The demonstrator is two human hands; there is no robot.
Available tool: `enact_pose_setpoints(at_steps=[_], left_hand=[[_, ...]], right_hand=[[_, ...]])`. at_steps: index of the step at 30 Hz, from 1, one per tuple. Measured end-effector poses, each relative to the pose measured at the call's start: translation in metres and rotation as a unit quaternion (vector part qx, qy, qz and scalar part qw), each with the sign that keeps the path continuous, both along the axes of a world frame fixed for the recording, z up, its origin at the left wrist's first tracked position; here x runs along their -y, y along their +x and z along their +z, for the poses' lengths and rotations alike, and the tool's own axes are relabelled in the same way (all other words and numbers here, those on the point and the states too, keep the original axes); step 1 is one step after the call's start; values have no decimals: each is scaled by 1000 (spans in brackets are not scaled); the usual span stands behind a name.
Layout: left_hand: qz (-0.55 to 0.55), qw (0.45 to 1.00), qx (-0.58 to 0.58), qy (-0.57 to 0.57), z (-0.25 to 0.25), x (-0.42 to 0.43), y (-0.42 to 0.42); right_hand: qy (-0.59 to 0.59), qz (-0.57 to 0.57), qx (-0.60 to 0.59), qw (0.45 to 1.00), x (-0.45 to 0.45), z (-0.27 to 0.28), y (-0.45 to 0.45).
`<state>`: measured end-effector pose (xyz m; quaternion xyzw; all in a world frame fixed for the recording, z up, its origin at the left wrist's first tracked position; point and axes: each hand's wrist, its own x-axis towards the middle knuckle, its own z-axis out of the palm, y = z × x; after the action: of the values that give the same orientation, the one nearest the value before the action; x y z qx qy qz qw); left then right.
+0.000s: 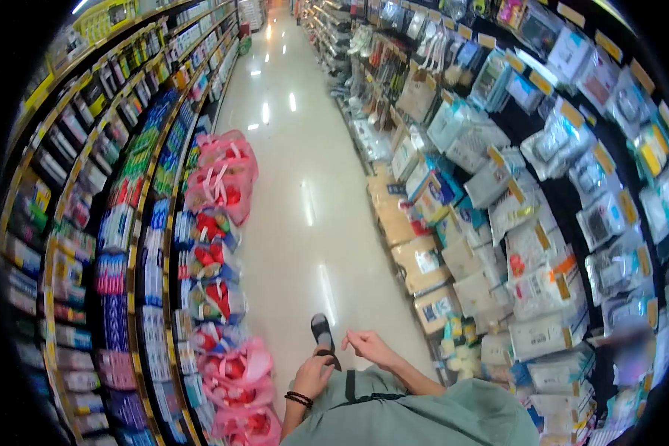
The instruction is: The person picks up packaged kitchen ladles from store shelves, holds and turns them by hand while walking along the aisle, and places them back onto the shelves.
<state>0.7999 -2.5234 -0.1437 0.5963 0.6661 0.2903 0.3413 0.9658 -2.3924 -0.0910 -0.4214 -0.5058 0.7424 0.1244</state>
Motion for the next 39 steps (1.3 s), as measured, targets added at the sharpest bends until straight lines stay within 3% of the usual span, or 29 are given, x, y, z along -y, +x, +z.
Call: enact_pose_setpoints(at_steps=[3,4,9,12,15,18,21,24,25,28,31,33,35,39], left_hand=[[0,999,-32,-4,2,-89,-62],[1,999,-52,-4,4,-114,-81],[-7,989,-130,65,42,-249,-168],[-9,993,-88,85,54,-313,-200],[-32,994,-34,100,30,-369,-222],[-141,984,-80,-71,4,-426,-242],[-205,974,-51,-78,-24,-477,-271],[-233,945,-135,-186,-19,-544,-315],[-219,950,-152,-164,-12,-566,-333],[-100,987,-102,-69,0,-641,-385],[-25,993,-116,-8,6,-710,-432],[-8,994,-109,-23,6,-753,-455],[-10,995,-90,-34,5,-798,-473],[-116,989,-44,-83,-33,-881,-503]], right_hand=[[173,30,-27,984,-60,-41,-41],[134,47,-5,990,-83,-6,-56],[134,66,-1,989,-171,-11,-114],[106,22,-21,994,-222,-15,-146],[211,-14,-39,977,-279,-38,-184],[181,23,-63,981,-351,-52,-229],[86,26,-46,995,-431,-75,-281],[198,23,-4,980,-524,-32,-336],[151,17,-13,988,-551,-35,-353],[172,-40,-38,983,-627,-22,-402],[122,-50,-111,985,-688,-7,-433],[87,-46,-120,988,-724,-3,-450],[57,-42,-100,992,-759,0,-463],[90,-58,-75,991,-830,-42,-489]])
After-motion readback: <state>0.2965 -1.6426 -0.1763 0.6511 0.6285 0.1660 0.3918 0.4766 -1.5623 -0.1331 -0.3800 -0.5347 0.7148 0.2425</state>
